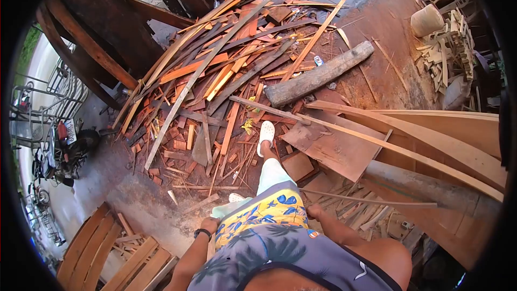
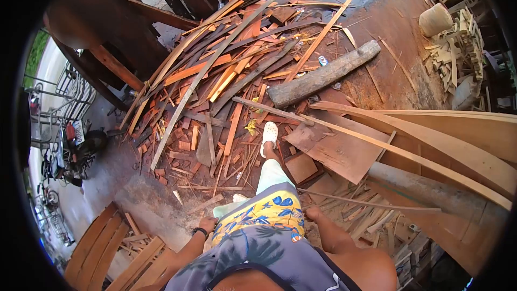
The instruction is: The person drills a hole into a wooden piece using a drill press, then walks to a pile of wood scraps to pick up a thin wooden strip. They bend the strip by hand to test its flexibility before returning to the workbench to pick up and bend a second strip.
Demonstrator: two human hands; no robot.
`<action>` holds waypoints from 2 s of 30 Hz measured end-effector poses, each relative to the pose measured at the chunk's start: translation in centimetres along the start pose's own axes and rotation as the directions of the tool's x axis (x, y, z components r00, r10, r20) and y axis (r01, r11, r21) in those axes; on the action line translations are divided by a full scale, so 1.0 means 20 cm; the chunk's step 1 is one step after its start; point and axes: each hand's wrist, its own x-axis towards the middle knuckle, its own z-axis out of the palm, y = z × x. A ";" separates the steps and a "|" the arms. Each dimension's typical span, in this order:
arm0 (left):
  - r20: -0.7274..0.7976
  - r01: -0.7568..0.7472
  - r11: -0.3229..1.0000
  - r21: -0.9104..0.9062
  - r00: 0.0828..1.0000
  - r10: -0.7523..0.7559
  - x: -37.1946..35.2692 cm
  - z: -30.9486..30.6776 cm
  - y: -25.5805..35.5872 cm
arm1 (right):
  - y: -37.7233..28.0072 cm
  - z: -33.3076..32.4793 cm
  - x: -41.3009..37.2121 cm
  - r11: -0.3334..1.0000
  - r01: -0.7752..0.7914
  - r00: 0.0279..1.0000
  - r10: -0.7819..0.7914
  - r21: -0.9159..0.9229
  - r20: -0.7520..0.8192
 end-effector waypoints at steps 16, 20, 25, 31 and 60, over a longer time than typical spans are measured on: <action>-0.418 -0.507 0.857 0.090 0.762 0.494 0.04 -0.95 1.91 | -1.30 -1.03 -0.46 0.748 0.456 0.890 -0.373 0.483 -0.263; -0.361 -0.599 0.783 0.165 0.702 0.614 0.23 -1.02 1.98 | -1.13 -1.03 -0.22 0.835 0.240 0.971 -0.198 0.495 -0.137; -0.184 -0.591 0.802 0.088 0.782 0.596 0.45 -1.05 1.97 | -1.24 -1.08 -0.17 0.905 0.105 0.992 -0.067 0.411 -0.106; -0.144 -0.440 0.898 -0.009 0.889 0.434 0.73 -1.19 2.15 | -1.94 -1.40 -0.18 0.882 0.221 0.973 -0.168 0.416 -0.160; -0.453 -0.311 0.947 0.079 0.835 0.312 0.76 -2.43 4.71 | -5.15 -2.93 -0.53 0.851 0.352 0.886 -0.437 -0.391 -0.154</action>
